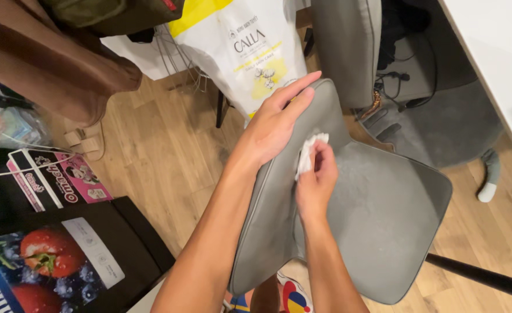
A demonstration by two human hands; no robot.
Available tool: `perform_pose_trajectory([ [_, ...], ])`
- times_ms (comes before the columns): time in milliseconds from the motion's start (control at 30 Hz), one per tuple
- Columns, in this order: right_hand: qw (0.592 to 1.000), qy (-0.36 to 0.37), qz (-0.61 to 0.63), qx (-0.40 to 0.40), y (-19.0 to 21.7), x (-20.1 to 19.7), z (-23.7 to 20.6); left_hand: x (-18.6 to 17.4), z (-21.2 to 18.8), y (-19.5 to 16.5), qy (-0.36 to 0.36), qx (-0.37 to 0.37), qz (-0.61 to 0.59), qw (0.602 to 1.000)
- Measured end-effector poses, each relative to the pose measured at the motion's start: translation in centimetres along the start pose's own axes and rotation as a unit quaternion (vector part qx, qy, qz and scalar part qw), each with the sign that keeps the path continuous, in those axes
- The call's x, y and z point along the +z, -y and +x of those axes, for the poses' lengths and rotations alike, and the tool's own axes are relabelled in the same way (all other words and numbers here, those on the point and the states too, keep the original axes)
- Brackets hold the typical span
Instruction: The person puts away a gray garment on a hook, picks up trash from the floor into a bin, and handles headphones on a chair. They then wipe the seat of a gray dining chair with a tissue, discard the tissue in the bin, and push the chairs under the table before walking to the kitchen counter.
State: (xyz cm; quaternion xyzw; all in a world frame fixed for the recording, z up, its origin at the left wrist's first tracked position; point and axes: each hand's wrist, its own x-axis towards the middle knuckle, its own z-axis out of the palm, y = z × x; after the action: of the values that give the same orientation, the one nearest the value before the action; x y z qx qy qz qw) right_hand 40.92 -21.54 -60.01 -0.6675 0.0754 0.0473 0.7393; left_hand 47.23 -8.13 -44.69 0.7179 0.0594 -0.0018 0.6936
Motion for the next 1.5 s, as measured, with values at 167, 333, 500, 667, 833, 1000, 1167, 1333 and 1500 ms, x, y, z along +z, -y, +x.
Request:
perform_pose_trajectory([
  [167, 0.984, 0.057, -0.034, 0.166, -1.9, -3.1, -11.9, 0.0, 0.1, 0.5, 0.001, -0.014, 0.004, 1.000],
  [333, 0.982, 0.108, 0.027, 0.155, 2.9, -2.5, -17.1, 0.1, 0.4, 1.2, 0.005, 0.001, -0.013, 1.000],
  [500, 0.995, -0.023, -0.019, -0.093, 5.9, 1.9, -1.8, 0.1, 0.4, 1.6, -0.001, 0.005, -0.020, 1.000],
  [667, 0.999, -0.048, 0.012, 0.016, -1.4, -0.2, 0.7, 0.2, 0.6, 1.5, 0.011, 0.009, -0.028, 1.000],
  [833, 0.972, 0.005, -0.006, 0.236, -6.7, -4.3, -12.0, 0.2, 0.7, 1.4, 0.014, 0.013, -0.027, 0.999],
  [1000, 0.976, 0.132, 0.038, 0.170, -1.8, -4.2, -16.1, 0.2, 0.4, 1.6, 0.017, 0.006, -0.027, 0.999],
  [1167, 0.988, 0.131, 0.076, 0.025, 7.2, -0.4, -11.8, 0.1, 0.5, 1.8, 0.005, 0.026, -0.007, 1.000],
  [1333, 0.973, 0.174, -0.087, -0.127, 9.6, -1.5, -15.8, 0.0, 0.8, 2.2, 0.010, 0.023, -0.005, 1.000],
  [1500, 0.977, 0.179, -0.106, 0.048, 1.7, -6.1, -23.1, 0.1, 0.8, 2.3, 0.020, 0.034, -0.021, 0.999],
])
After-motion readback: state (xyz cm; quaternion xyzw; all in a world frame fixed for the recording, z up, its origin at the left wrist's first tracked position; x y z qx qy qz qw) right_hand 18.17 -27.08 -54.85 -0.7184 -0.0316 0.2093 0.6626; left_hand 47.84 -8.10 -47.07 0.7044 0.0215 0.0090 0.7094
